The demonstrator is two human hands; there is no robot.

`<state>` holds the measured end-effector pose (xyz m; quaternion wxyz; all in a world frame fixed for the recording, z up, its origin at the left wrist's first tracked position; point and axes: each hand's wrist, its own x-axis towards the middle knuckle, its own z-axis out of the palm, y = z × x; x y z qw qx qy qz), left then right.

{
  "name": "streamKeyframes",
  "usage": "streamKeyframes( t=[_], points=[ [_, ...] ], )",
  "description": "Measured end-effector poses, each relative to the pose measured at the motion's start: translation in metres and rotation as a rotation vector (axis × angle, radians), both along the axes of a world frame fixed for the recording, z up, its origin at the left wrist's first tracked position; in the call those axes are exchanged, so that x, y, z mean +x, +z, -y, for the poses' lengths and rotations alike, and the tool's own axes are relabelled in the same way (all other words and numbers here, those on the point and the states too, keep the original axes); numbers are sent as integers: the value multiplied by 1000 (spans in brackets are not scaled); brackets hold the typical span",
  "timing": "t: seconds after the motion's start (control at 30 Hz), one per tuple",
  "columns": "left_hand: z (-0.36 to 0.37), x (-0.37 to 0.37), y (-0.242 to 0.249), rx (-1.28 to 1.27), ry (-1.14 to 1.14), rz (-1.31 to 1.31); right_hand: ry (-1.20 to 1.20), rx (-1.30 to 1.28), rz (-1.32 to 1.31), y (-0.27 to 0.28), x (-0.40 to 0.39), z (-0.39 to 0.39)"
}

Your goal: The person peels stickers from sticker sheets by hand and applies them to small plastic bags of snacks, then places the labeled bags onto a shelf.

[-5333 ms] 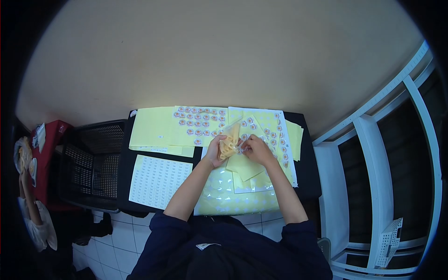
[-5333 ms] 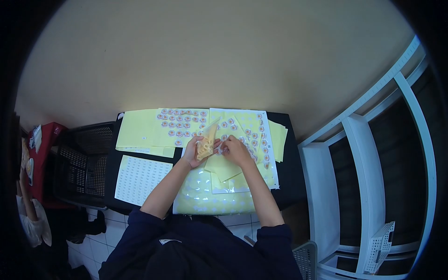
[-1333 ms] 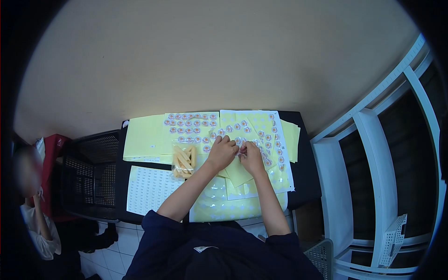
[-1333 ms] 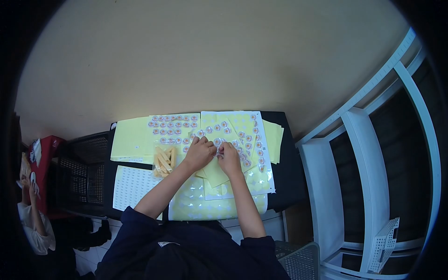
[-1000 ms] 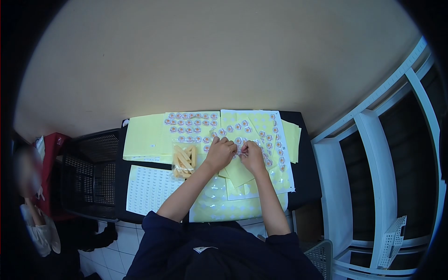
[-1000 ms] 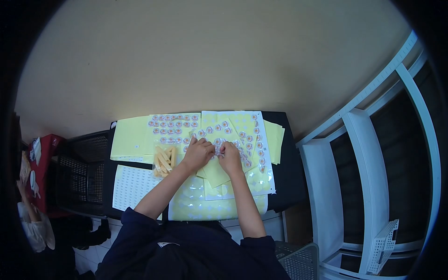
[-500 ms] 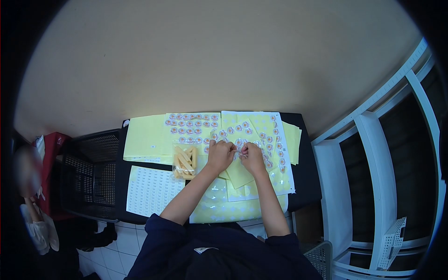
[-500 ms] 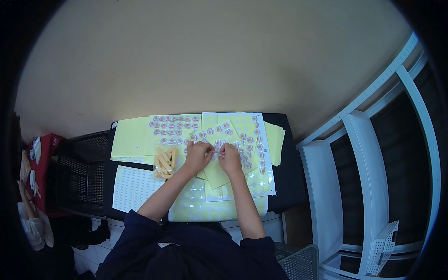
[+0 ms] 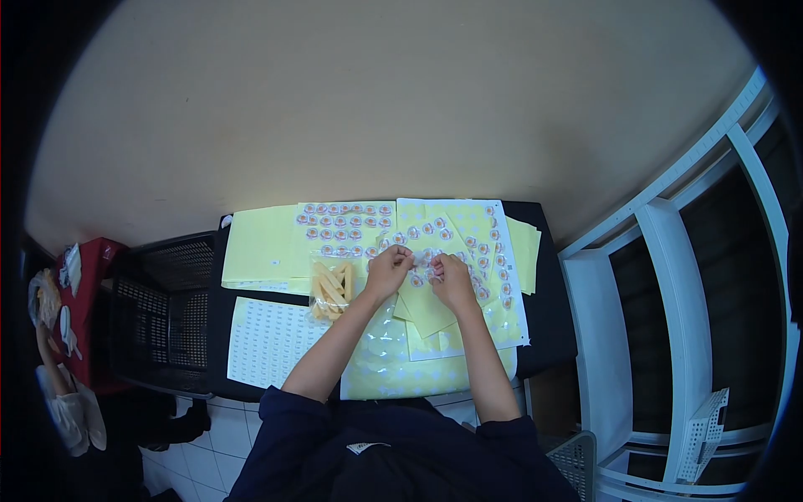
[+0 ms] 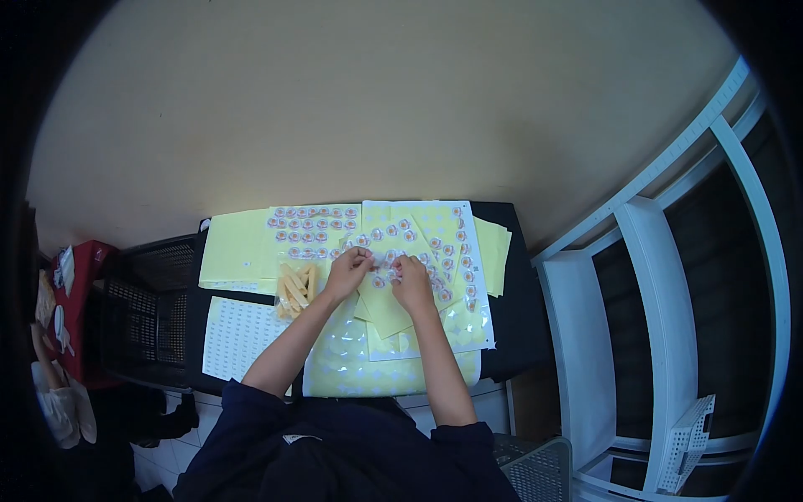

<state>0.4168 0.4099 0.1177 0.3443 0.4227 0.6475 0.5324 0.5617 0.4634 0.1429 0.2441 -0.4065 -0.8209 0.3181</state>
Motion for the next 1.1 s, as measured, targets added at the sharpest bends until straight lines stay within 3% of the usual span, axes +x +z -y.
streamKeyframes(
  t=[0.03,0.1,0.27,0.33,0.37,0.4,0.43,0.47,0.53,0.73,0.83,0.9,0.97,1.0,1.1],
  points=[
    [0,-1,4,6,-15,223,-2,3,-1,-1,0,0],
    [4,-2,15,57,-17,219,-28,20,31,-2,-1,2],
    [33,5,67,242,-13,147,-24,164,165,4,-2,15],
    [54,7,97,367,49,-28,-29,179,164,14,-5,23],
    [58,2,93,478,104,-201,-22,96,-13,25,-7,29],
    [66,-4,96,479,110,-205,-13,11,-190,40,-10,37],
    [77,-11,99,559,190,-481,-74,-192,-453,62,-18,55],
    [86,-17,101,632,267,-757,-71,-195,-455,72,-20,67],
    [97,-29,98,666,329,-832,51,-510,-711,85,-23,89],
    [142,-54,81,687,315,-943,41,-342,-724,88,-58,143],
    [164,-66,60,616,220,-960,21,-386,-678,71,-65,157],
    [173,-72,56,576,148,-946,-140,-414,-682,57,-63,163],
    [174,-72,57,160,241,-750,-217,-384,-709,42,-53,162],
    [171,-75,51,163,237,-751,-294,-355,-733,35,-47,161],
    [158,-81,37,-173,186,-549,-279,-349,-677,26,-37,169]
  ],
)
